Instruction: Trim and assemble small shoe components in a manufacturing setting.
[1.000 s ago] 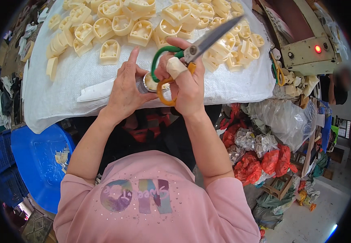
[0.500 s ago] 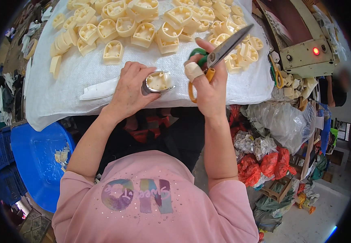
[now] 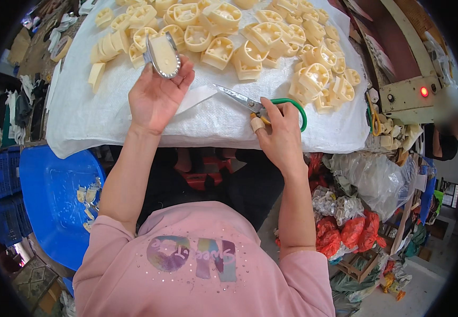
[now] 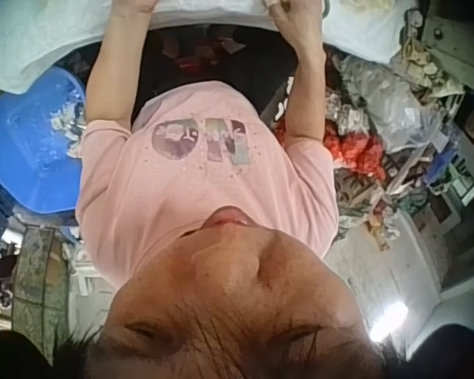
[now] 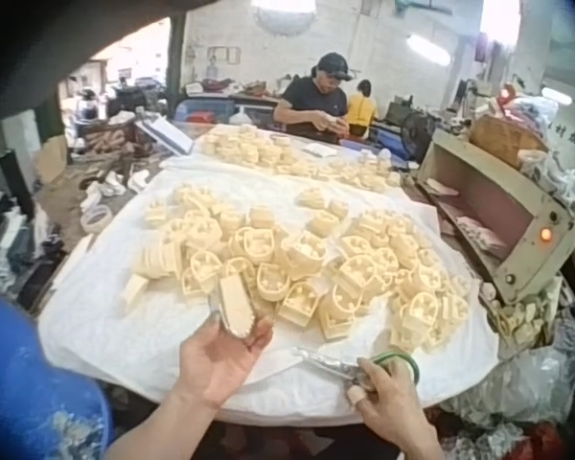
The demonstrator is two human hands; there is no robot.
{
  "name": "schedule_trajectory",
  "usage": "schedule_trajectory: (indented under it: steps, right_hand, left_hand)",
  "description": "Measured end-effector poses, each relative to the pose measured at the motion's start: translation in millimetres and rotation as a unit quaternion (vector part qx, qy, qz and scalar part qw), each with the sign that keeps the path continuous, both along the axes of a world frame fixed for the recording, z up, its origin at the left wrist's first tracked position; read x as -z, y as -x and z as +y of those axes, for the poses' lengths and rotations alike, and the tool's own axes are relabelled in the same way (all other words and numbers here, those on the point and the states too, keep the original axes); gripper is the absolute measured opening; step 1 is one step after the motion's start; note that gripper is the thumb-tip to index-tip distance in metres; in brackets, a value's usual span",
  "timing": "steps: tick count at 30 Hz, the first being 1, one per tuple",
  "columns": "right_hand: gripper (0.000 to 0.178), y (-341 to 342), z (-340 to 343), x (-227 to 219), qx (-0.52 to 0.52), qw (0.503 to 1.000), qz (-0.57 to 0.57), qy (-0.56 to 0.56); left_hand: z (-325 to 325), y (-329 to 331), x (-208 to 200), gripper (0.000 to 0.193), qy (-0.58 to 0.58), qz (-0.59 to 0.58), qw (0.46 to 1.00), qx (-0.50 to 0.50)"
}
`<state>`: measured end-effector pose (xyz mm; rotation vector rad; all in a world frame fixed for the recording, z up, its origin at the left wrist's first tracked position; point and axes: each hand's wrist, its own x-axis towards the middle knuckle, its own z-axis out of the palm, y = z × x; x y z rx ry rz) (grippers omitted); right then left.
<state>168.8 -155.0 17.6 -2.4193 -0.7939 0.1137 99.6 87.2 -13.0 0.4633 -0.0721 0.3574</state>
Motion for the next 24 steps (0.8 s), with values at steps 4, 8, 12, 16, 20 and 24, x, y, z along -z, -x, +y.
schedule_trajectory:
  steps: [4, 8, 12, 16, 20, 24]
  right_hand:
    - [0.04, 9.0, 10.2, -6.6, -0.026, 0.964, -0.242, 0.105]
    - [0.031, 17.3, 35.2, -16.2, -0.124, 0.974, -0.183, -0.054]
    - [0.027, 28.0, 75.5, -13.3, -0.245, 0.96, -0.101, -0.09]
    - [0.029, 25.3, 107.2, -0.6, -0.302, 0.942, -0.118, -0.08]
    - [0.033, 21.1, 113.6, 6.9, -0.309, 0.941, -0.135, -0.02]
    - [0.033, 33.6, 112.3, -5.6, -0.325, 0.931, -0.165, 0.026]
  left_hand:
    - [8.5, 5.6, 8.4, 0.044, 0.14, 0.001, 0.989, 0.041]
    - [12.2, 26.3, -6.7, 0.049, 0.129, -0.05, 0.988, 0.071]
    - [31.5, 69.0, -28.8, 0.055, -0.063, -0.064, 0.996, -0.029]
    - [64.1, 158.7, -32.0, 0.055, -0.298, 0.17, 0.889, -0.304]
    - [84.0, 246.7, 25.8, 0.044, -0.397, 0.437, 0.649, -0.479]
    - [77.6, 344.7, 110.1, 0.045, -0.409, 0.655, 0.446, -0.452]
